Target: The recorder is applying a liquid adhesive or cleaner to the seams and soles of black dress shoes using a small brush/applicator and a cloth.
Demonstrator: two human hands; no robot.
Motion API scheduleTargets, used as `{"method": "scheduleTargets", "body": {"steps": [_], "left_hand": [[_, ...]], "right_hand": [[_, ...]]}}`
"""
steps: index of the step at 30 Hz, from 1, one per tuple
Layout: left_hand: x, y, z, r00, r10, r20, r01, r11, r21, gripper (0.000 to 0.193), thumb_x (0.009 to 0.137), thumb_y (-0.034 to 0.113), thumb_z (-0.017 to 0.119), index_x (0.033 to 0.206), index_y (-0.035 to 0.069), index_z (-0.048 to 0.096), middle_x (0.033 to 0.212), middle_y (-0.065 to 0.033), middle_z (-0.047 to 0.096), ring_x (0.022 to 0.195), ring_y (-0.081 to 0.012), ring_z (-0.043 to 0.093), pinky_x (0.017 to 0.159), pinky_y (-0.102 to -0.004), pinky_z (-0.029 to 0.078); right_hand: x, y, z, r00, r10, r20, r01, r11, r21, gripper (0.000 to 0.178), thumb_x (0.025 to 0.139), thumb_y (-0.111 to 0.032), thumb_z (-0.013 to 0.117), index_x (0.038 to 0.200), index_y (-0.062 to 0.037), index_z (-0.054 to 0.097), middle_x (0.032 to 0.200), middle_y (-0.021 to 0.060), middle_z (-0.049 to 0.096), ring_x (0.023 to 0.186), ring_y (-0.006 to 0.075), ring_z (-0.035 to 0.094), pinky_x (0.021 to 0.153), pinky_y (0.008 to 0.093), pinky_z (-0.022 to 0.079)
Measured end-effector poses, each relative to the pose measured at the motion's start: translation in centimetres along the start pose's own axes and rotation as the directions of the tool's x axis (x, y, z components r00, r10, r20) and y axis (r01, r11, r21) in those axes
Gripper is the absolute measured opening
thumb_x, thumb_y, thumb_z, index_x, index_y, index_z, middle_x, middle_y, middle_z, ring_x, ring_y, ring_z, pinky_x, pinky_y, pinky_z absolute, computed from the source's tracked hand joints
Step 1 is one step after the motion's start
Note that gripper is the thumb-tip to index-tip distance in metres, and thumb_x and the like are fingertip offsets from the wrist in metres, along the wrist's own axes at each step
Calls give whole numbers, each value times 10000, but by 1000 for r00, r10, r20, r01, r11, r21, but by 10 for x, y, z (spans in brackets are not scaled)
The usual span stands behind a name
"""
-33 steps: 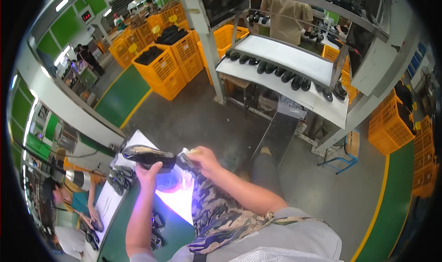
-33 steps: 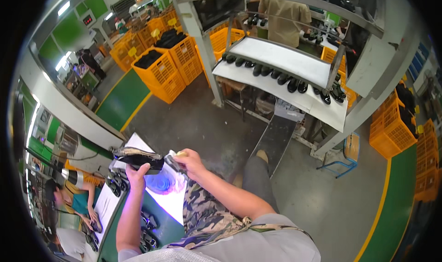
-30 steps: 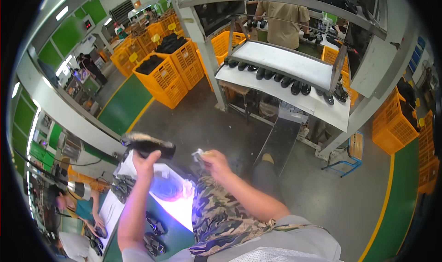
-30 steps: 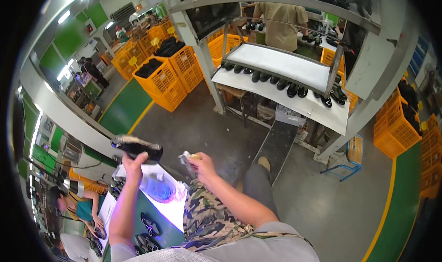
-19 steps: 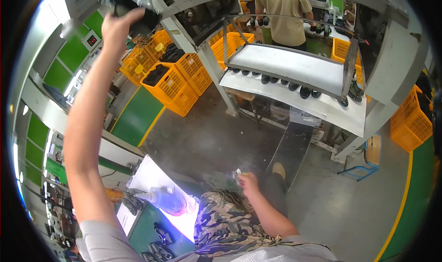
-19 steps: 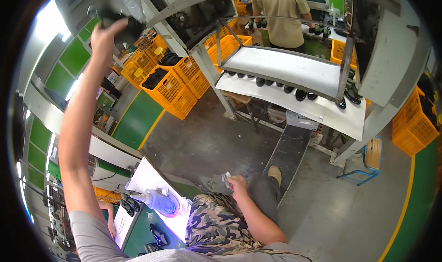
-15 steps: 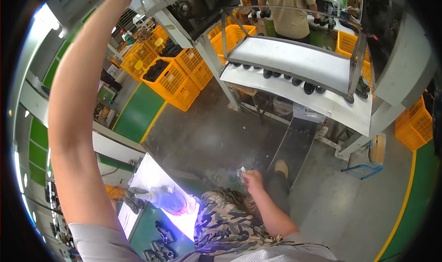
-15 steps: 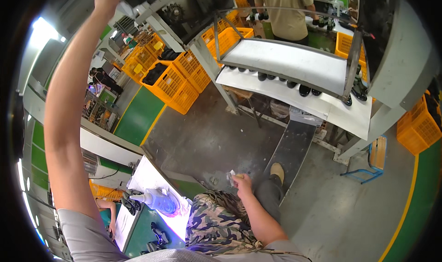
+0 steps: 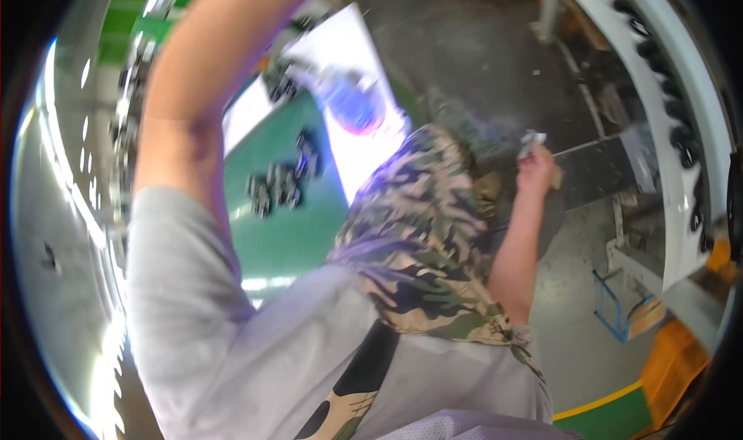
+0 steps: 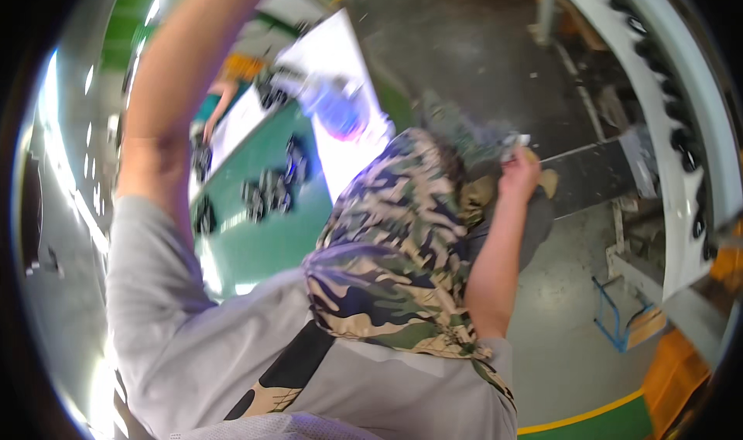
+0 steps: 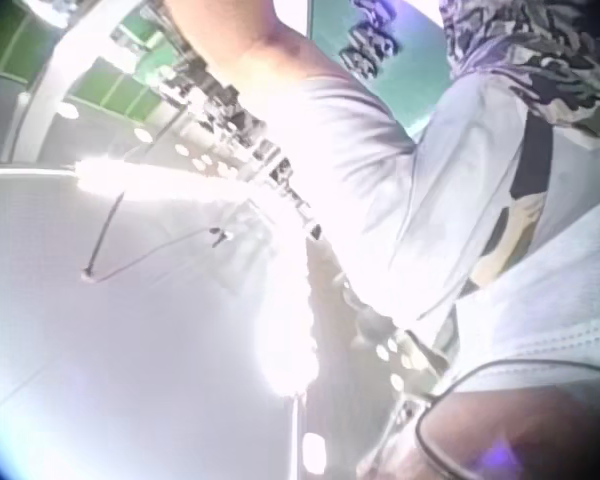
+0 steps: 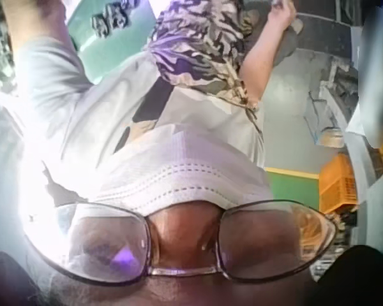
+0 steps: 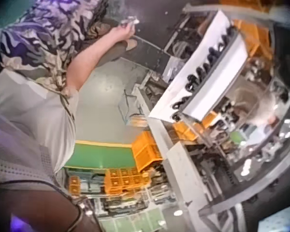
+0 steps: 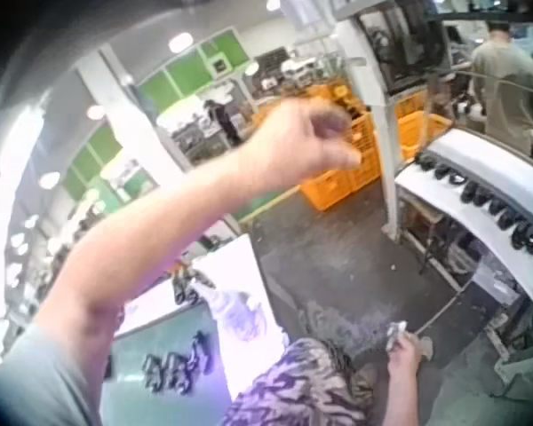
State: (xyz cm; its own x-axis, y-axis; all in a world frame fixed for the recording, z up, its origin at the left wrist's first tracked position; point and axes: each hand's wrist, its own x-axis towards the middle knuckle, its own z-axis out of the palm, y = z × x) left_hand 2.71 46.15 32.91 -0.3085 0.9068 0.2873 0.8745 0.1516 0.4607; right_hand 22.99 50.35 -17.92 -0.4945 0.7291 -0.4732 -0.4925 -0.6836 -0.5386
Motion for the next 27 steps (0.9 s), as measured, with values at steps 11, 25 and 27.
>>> {"method": "scheduleTargets", "body": {"steps": [11, 25, 27], "left_hand": [[-614, -372, 56, 168, -986, -14, 926, 153, 344, 690, 685, 476, 811, 1112, -39, 639, 1100, -221, 679, 1024, -329, 670, 887, -417, 528], [-608, -450, 109, 6, -990, -142, 971, -28, 235, 701, 837, 212, 665, 1357, -21, 257, 1388, -325, 441, 1092, -435, 626, 882, -454, 549], [-599, -457, 84, -101, -991, -91, 981, -115, 159, 783, 701, 314, 846, 1276, -48, 457, 1160, -204, 674, 1066, -303, 675, 883, -389, 556]], "right_hand": [[-30, 23, -1, 974, 204, -103, -225, 935, -275, 106, 911, -183, 674, 975, -102, 650, 865, 31, 652, 738, 175, 604, 632, 345, 463], [-80, 12, 94, 990, 138, 8, -110, 821, -560, 136, 910, -187, 667, 991, -82, 639, 881, 58, 667, 752, 191, 604, 620, 353, 446], [-84, 13, 105, 996, 77, -42, -87, 824, -559, 119, 902, -163, 676, 945, -59, 636, 846, 76, 669, 710, 197, 614, 579, 336, 462]]}}
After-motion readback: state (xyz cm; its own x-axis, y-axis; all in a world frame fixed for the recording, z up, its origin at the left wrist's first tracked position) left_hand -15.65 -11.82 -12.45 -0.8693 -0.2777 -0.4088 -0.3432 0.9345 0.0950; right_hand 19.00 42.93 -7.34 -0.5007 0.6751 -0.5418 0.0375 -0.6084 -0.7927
